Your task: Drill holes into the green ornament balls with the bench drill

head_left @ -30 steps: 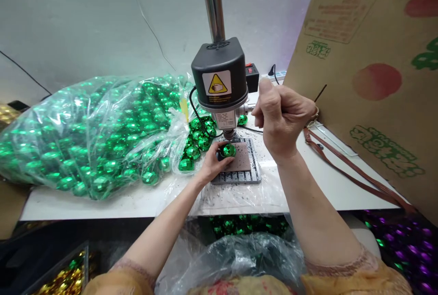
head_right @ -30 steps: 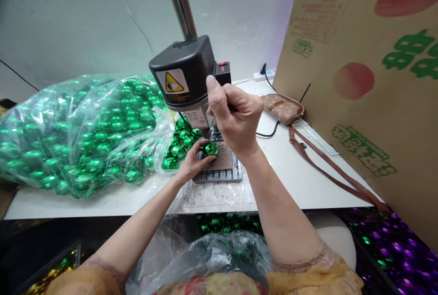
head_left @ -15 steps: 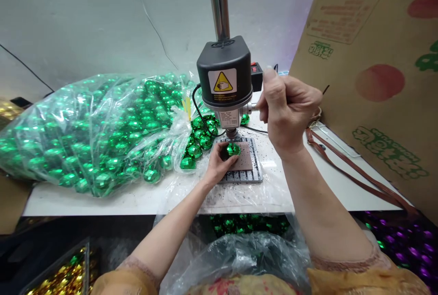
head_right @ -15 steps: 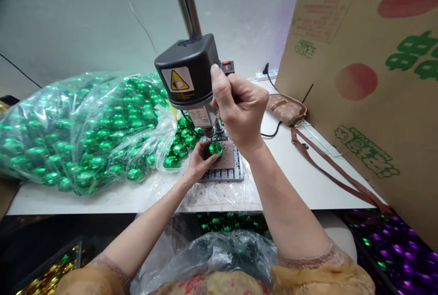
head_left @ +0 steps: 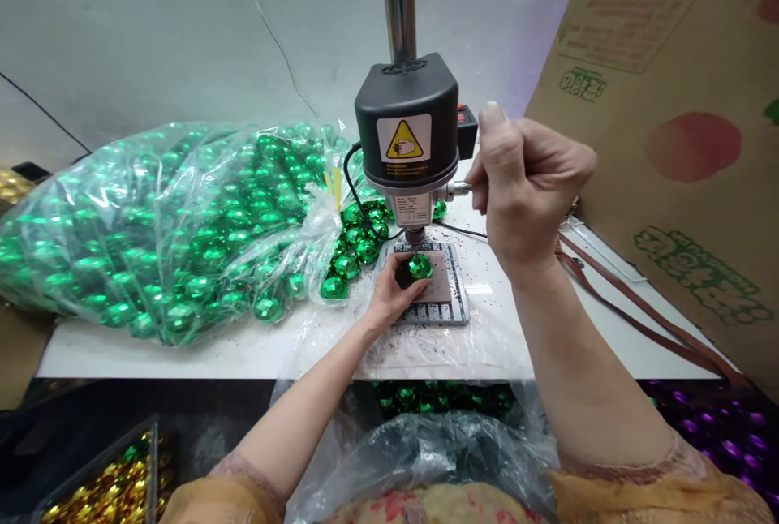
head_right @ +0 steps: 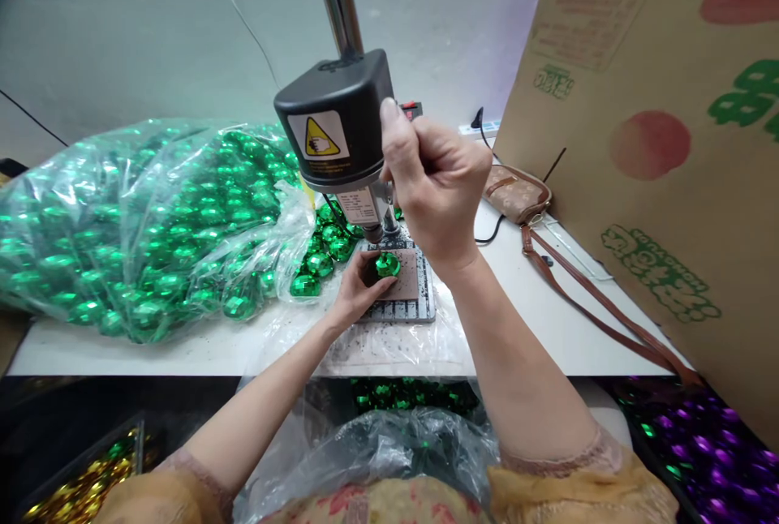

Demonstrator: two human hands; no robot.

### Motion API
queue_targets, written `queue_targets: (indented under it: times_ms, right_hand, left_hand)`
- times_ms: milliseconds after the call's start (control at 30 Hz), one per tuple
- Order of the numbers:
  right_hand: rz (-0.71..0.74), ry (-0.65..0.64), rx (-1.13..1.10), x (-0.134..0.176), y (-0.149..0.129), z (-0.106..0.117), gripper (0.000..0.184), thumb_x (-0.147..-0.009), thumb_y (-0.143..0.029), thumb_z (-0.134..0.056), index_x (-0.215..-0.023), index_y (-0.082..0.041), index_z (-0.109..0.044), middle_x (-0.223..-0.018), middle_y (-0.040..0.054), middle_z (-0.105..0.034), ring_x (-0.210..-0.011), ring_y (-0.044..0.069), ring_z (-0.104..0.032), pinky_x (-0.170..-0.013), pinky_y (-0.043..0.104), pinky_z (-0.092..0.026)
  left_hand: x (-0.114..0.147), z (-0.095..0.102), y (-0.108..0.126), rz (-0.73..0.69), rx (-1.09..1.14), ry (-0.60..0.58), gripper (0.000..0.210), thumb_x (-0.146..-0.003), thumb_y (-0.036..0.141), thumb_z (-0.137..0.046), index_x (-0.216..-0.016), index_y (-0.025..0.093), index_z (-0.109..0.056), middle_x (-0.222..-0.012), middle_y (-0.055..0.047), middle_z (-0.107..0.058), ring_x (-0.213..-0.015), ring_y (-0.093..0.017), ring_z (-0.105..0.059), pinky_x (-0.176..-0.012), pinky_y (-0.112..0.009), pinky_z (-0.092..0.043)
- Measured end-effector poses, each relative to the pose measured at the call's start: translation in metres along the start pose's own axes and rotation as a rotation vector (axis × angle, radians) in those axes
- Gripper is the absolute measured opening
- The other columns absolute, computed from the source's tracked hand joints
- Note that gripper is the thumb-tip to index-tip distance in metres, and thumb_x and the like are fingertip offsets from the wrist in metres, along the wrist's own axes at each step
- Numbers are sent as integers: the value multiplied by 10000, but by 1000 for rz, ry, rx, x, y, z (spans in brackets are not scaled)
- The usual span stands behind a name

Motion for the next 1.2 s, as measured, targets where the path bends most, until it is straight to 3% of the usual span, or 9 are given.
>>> queue_targets:
  times_ms: [567, 833, 1033, 1200]
  right_hand:
    - [128, 58, -54, 29, 9, 6, 465, -906, -234, -584, -465, -191, -442, -387, -69, -362, -369, 42, -356, -412, 269, -267]
    - [142, 125, 115, 37, 19, 9, 522, -923, -378, -553, -453, -214, -395, -375, -61, -309, -372, 64, -334, -438, 296, -313]
    - [240, 78, -3, 44, 22, 11, 519, -912, -258, -562, -429, -192, -384, -365, -67, -296, -335, 49, -292, -392, 278, -200]
    - [275, 53, -24, 45, 23, 13, 498, -898, -206, -561, -434, -186, -382, -382, -66, -318, -344, 49, -320, -390, 270, -218]
  left_hand:
    - [2, -2, 2, -36, 19, 10, 499, -758, 353, -805, -1186, 228, -581, -1113, -74, -662, -1028, -235, -646, -932, -404, -524]
    - [2, -2, 5, -35, -4, 21, 493, -759, 337, -803, -1181, 218, -579, -1103, -74, -665, -1027, -238, -647, -931, -404, -520]
    - [2, -2, 2, -30, 8, 8, 505, -758, 350, -806, -1186, 214, -575, -1115, -79, -666, -1046, -246, -653, -955, -416, -517]
    - [2, -2, 2, -38, 5, 12, 511, -754, 357, -811, -1189, 219, -582, -1102, -78, -672, -1063, -254, -652, -967, -424, -513]
Point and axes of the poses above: each hand's wrist, its own x-axis away from the middle knuckle, its own z-axis out of the back of the hand, y = z × x, the point moved 1 cm from there along -x, towards the middle knuckle
